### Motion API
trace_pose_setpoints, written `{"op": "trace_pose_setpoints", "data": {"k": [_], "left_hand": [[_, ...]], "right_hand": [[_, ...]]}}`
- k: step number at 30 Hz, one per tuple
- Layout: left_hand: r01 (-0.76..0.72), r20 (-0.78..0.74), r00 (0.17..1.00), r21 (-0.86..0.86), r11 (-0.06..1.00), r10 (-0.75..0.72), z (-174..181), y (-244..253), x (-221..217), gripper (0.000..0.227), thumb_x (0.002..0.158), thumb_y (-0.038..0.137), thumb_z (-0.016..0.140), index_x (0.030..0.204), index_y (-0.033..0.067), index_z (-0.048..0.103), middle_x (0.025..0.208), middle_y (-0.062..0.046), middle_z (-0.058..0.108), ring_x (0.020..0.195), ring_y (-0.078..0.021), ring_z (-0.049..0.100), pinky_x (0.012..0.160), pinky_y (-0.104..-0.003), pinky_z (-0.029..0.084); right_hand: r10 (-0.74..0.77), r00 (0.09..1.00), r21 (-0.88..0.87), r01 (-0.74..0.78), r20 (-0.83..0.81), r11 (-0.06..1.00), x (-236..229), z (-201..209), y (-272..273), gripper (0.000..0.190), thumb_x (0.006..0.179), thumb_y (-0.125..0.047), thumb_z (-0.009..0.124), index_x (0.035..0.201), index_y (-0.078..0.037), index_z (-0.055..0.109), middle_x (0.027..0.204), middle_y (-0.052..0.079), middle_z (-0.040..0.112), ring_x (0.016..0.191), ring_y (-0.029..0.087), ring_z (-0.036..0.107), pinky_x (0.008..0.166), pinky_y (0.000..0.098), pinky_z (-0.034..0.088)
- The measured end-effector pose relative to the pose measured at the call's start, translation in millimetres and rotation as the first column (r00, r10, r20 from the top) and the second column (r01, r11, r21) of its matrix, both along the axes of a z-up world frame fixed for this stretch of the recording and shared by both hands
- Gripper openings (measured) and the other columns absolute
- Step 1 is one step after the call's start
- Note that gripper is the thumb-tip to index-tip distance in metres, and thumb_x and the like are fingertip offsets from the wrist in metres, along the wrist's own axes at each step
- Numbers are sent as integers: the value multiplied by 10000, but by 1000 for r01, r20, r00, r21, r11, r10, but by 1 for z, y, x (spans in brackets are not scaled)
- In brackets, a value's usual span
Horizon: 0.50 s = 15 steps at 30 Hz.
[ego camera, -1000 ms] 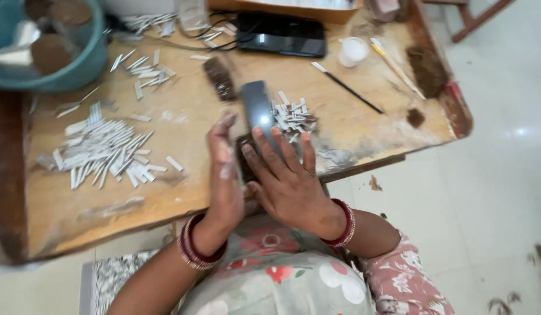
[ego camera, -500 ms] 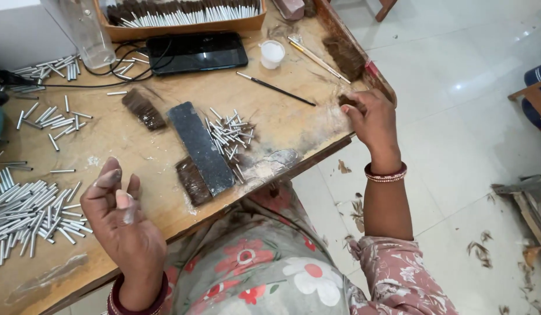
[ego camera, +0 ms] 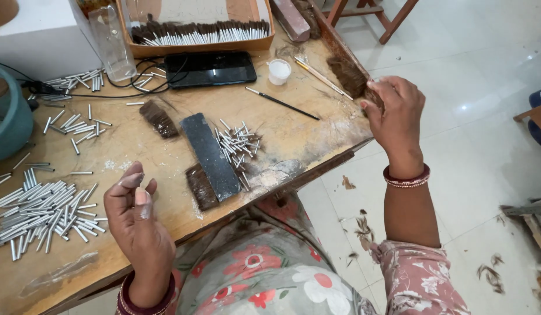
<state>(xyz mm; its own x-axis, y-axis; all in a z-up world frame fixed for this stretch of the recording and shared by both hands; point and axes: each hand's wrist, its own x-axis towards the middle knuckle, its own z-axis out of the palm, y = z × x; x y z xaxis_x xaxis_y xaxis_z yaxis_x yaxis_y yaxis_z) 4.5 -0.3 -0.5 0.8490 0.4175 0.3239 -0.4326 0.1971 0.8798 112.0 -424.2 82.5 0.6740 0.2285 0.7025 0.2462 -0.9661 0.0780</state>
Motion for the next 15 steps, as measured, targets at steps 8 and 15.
{"op": "trace_pose_setpoints", "data": {"k": [8,15], "left_hand": [[-13,14,1000,-8,1000,13,-4,2,-2,265,1114,154,542,1357,53,503,1533,-162,507,1460,-232,488,1197,-399,436],[50,14,999,-4,999,-50,0,1,-2,303,1079,80,542,1371,24,481,1563,-188,456,1431,-257,508,1245,-422,389]], "right_hand": [[567,783,473,-410,-256,780,1,-11,94,206,971,-49,742,1174,-58,709,1191,117,678,1056,298,684,878,386,561],[474,822,281,-396,-315,874,49,-19,130,228,914,-101,769,1137,-68,734,1338,156,609,1186,366,597,999,458,487]]}}
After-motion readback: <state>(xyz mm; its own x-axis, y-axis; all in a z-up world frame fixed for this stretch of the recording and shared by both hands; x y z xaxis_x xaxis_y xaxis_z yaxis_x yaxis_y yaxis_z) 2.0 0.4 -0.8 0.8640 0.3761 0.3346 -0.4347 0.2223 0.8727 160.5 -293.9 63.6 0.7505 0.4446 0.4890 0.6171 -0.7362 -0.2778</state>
